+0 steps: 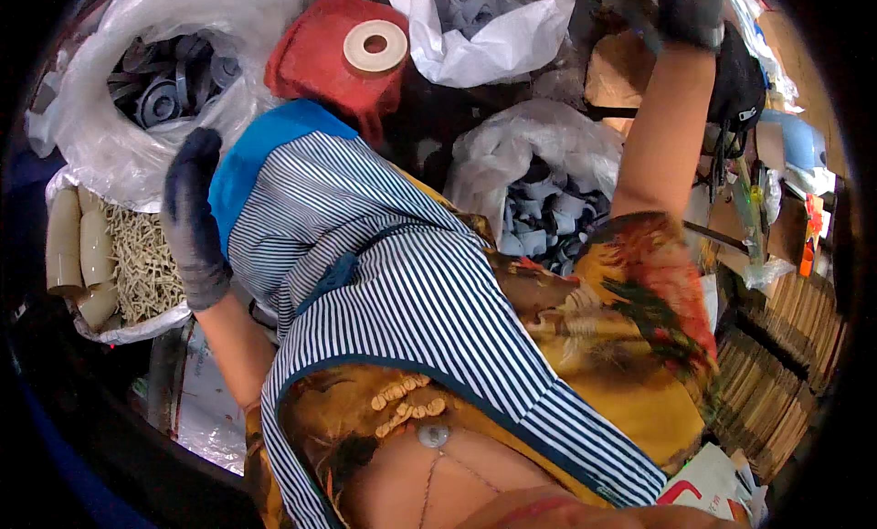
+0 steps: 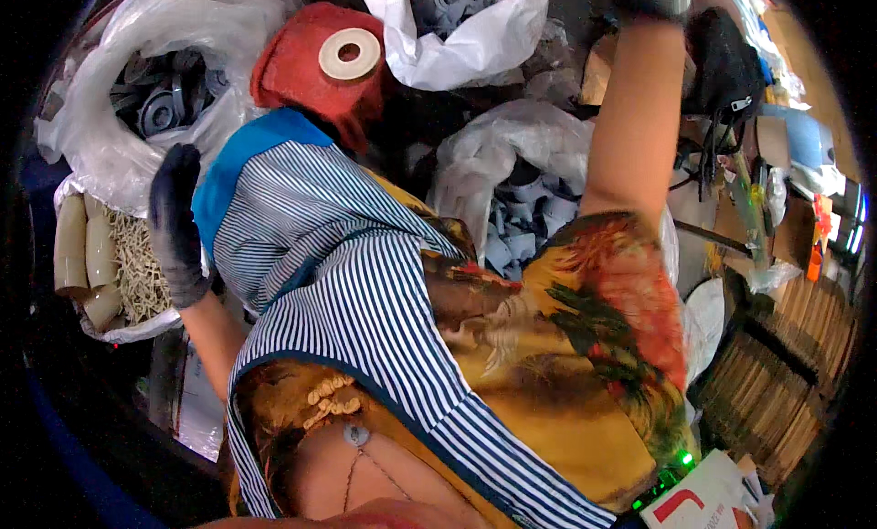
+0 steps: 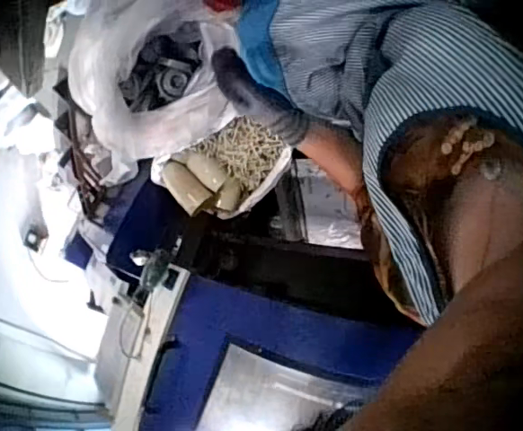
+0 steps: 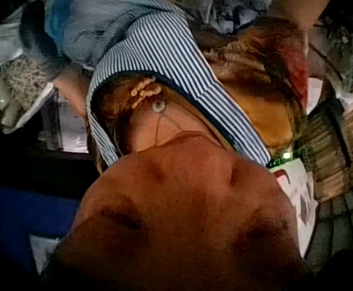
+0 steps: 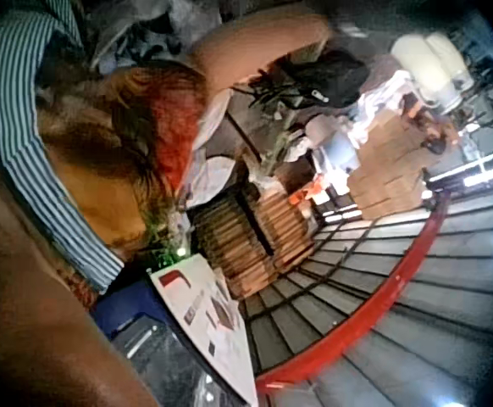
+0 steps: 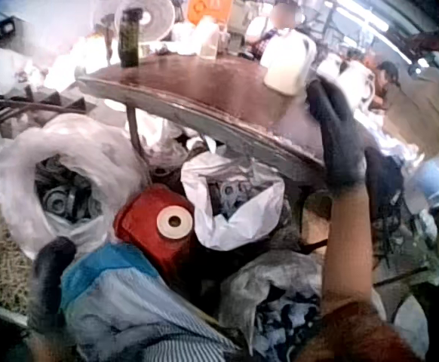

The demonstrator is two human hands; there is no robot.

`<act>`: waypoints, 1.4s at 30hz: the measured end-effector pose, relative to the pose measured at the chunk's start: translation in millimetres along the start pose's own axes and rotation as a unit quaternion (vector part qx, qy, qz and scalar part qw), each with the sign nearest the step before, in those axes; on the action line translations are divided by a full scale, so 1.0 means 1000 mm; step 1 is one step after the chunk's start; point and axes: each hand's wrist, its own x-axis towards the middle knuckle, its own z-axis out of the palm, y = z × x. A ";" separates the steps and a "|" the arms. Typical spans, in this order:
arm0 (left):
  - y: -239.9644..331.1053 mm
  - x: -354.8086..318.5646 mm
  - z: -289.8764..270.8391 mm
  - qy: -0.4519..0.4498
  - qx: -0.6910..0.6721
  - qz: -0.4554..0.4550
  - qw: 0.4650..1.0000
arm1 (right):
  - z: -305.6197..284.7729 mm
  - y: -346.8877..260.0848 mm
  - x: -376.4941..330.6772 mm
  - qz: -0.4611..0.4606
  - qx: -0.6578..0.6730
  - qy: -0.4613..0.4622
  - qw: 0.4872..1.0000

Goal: The person assembles plastic jugs by hand, picking up the jug body, fitting a plastic ring into a cap component, and attaching the combined lid to the top of the jug before placing it into a large bag.

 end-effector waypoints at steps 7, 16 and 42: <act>-0.088 0.014 -0.079 -0.099 -0.680 -0.001 0.726 | 0.049 0.043 -0.281 0.357 -0.128 -0.686 0.621; -0.083 0.020 -0.058 -0.121 -0.629 -0.009 0.768 | 0.064 0.139 -0.462 0.431 -0.327 -0.492 0.681; -0.072 0.084 0.143 0.160 -0.470 -0.075 0.864 | 0.230 -0.086 -0.179 0.012 0.233 -0.268 0.935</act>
